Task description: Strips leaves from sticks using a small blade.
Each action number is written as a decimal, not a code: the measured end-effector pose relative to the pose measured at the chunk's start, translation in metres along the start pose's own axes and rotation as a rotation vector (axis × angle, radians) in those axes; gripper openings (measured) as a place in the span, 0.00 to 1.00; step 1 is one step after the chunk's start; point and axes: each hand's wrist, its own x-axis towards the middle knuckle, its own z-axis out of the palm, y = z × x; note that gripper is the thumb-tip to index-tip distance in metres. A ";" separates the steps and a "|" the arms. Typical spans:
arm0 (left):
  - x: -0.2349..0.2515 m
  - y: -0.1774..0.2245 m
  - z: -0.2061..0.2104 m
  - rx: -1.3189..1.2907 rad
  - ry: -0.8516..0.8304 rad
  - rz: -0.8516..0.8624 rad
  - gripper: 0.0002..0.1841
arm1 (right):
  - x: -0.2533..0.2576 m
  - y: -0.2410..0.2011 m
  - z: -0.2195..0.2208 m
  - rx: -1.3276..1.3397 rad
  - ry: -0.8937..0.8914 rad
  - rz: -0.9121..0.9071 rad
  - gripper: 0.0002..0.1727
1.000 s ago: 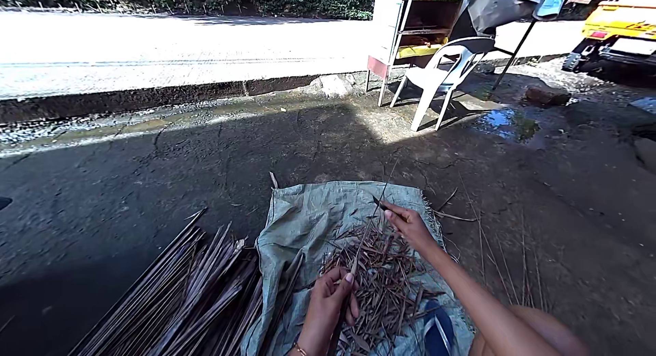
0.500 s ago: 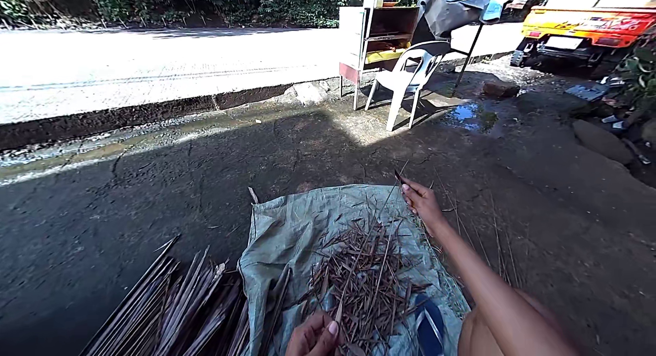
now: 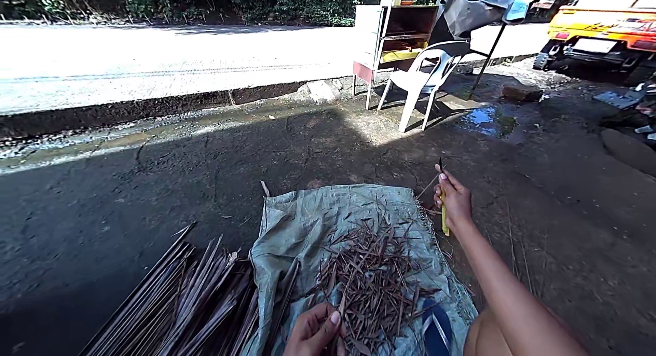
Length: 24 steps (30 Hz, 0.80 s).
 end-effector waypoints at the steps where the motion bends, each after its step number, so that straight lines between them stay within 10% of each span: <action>1: 0.000 0.000 -0.001 -0.004 0.001 0.002 0.17 | 0.001 -0.001 0.000 0.014 0.024 -0.001 0.21; 15: 0.003 -0.001 -0.010 -0.337 0.095 0.015 0.23 | 0.003 -0.004 -0.005 0.178 0.092 0.099 0.21; 24: 0.017 -0.009 -0.008 -0.540 0.040 0.003 0.25 | -0.091 0.015 0.037 -0.110 -0.902 0.145 0.21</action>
